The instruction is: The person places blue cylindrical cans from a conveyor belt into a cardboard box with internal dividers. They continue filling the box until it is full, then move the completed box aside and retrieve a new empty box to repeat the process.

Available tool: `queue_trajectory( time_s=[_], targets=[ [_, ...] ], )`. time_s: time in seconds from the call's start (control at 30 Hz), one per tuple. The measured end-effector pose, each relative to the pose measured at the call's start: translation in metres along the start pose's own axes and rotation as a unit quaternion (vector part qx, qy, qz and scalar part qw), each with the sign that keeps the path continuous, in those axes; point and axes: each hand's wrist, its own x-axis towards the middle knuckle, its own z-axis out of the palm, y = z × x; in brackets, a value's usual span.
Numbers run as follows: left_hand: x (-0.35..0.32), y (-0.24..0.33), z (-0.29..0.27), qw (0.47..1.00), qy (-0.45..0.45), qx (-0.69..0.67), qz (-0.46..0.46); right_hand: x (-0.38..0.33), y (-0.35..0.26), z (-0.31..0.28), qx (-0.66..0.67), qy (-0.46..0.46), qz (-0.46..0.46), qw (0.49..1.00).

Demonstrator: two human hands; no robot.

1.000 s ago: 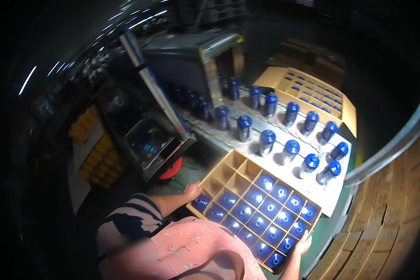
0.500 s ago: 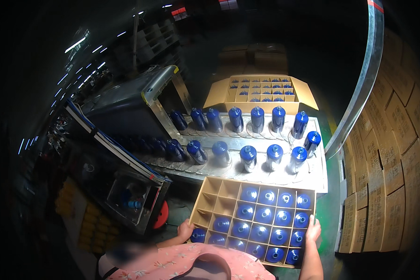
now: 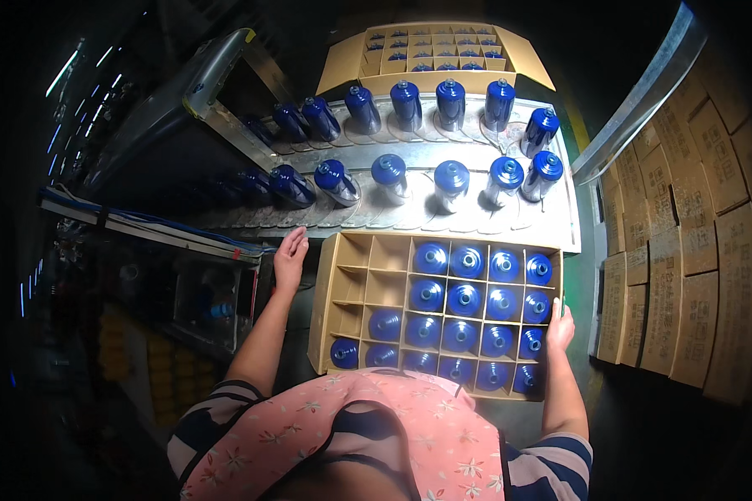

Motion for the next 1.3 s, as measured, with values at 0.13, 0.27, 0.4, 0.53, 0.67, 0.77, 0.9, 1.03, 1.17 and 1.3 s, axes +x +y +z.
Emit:
queue_trajectory(
  time_s=[0.13, 0.27, 0.4, 0.53, 0.67, 0.77, 0.9, 1.03, 1.17, 1.3],
  targets=[
    [0.109, 0.025, 0.056, 0.995, 0.032, 0.012, 0.093, -0.009, -0.02, -0.009, 0.015, -0.011, 0.012, 1.0],
    [0.17, 0.028, 0.099, 0.974, -0.005, 0.214, 0.073, -0.011, -0.03, -0.014, 0.018, -0.014, 0.028, 0.999],
    [0.179, 0.016, 0.123, 0.978, -0.043, 0.16, 0.129, -0.01, -0.028, -0.011, 0.001, 0.004, 0.034, 0.999],
    [0.171, 0.018, 0.136, 0.978, -0.039, 0.152, 0.135, -0.008, -0.027, -0.01, 0.006, -0.009, 0.035, 0.999],
    [0.167, 0.042, 0.149, 0.969, -0.105, 0.175, 0.14, -0.005, -0.024, -0.008, 0.025, -0.006, 0.041, 0.999],
    [0.148, 0.06, 0.155, 0.949, -0.034, 0.257, 0.177, -0.004, -0.015, -0.003, 0.082, 0.014, 0.022, 0.996],
    [0.087, 0.068, 0.166, 0.985, -0.062, 0.064, 0.149, -0.007, -0.012, 0.003, 0.184, 0.067, -0.013, 0.981],
    [-0.006, 0.065, 0.176, 0.964, -0.236, -0.123, 0.018, -0.03, -0.053, -0.008, 0.365, 0.083, -0.123, 0.919],
    [-0.073, 0.085, 0.185, 0.928, -0.346, -0.132, -0.037, -0.071, -0.15, -0.009, 0.405, -0.041, -0.294, 0.865],
    [-0.1, 0.11, 0.184, 0.895, -0.421, -0.144, -0.033, -0.122, -0.237, 0.022, 0.458, -0.224, -0.347, 0.787]
  ],
)
